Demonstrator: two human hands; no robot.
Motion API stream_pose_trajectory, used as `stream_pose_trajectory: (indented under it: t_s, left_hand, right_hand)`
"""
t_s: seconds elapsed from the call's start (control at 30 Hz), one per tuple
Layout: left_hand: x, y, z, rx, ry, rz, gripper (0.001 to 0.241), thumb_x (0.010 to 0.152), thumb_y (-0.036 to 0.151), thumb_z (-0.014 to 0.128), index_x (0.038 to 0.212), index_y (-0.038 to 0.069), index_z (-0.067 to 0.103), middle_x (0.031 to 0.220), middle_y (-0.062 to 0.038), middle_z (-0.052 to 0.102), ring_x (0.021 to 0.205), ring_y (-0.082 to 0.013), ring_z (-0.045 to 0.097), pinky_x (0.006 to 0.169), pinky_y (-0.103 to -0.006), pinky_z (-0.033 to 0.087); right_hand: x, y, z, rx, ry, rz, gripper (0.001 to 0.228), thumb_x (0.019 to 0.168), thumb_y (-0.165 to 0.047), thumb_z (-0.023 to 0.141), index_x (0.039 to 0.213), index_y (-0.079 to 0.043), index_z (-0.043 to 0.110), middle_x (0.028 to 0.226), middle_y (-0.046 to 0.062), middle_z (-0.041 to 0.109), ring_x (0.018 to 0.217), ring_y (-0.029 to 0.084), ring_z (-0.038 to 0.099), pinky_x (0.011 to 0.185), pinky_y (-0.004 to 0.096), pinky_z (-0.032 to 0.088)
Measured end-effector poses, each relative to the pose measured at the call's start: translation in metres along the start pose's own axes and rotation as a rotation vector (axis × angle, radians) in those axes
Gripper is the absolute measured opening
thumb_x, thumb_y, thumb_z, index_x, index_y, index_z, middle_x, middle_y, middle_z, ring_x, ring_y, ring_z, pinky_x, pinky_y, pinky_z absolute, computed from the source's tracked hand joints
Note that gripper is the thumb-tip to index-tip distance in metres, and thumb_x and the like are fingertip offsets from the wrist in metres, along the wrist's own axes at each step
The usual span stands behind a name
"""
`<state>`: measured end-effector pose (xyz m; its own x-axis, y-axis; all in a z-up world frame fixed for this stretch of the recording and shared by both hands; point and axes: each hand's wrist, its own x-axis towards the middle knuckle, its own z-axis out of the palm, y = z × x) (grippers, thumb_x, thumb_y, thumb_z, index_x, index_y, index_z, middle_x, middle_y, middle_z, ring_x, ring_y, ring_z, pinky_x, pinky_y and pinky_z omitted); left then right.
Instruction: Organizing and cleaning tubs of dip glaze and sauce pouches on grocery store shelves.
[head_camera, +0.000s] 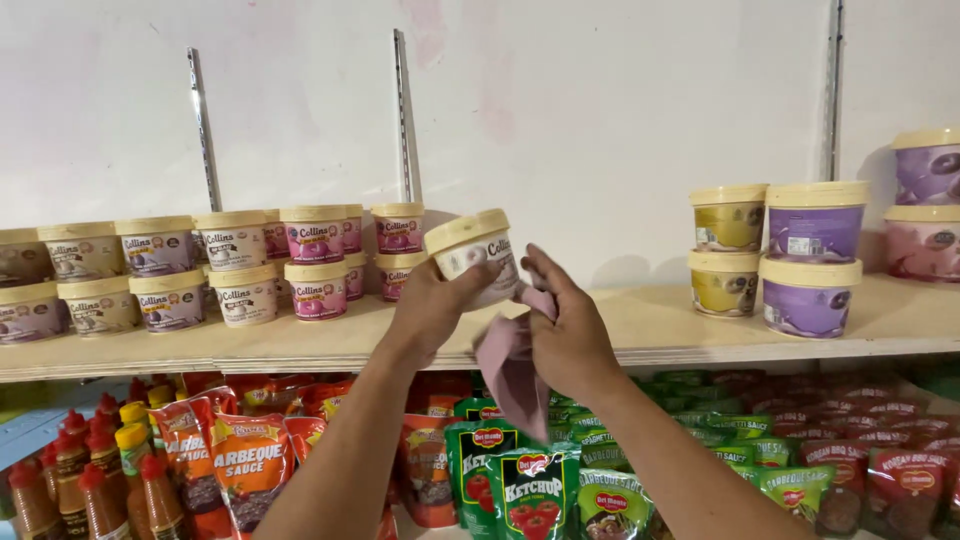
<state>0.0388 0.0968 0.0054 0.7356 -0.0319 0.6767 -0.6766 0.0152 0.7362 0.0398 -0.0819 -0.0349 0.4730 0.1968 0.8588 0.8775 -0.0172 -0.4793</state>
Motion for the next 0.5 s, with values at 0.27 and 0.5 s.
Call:
stream_pose_trajectory:
  t_s: [0.27,0.5]
  left_hand:
    - [-0.004,-0.018,-0.052,0.428,-0.064,-0.094,0.076,0.066,0.017,0.087,0.133,0.003,0.054,0.122,-0.013,0.073,0.111,-0.0219,0.072,0.094,-0.0346,0.057]
    - [-0.017,0.025,-0.082,0.761,-0.120,-0.291,0.065,0.071,0.032,0.082,0.129,0.011,0.064,0.111,-0.010,0.075,0.100,-0.0243,0.075,0.086,-0.0392,0.060]
  right_hand:
    - [0.030,0.018,0.013,-0.161,-0.149,0.266,0.072,0.092,0.002,0.057,0.156,-0.025,0.040,0.116,0.005,0.069,0.097,0.009,0.060,0.086,0.026,0.051]
    - [0.055,0.017,0.043,-0.174,-0.317,0.420,0.064,0.088,-0.012,0.075,0.146,-0.022,0.048,0.101,0.001,0.072,0.096,0.010,0.064,0.085,0.026,0.054]
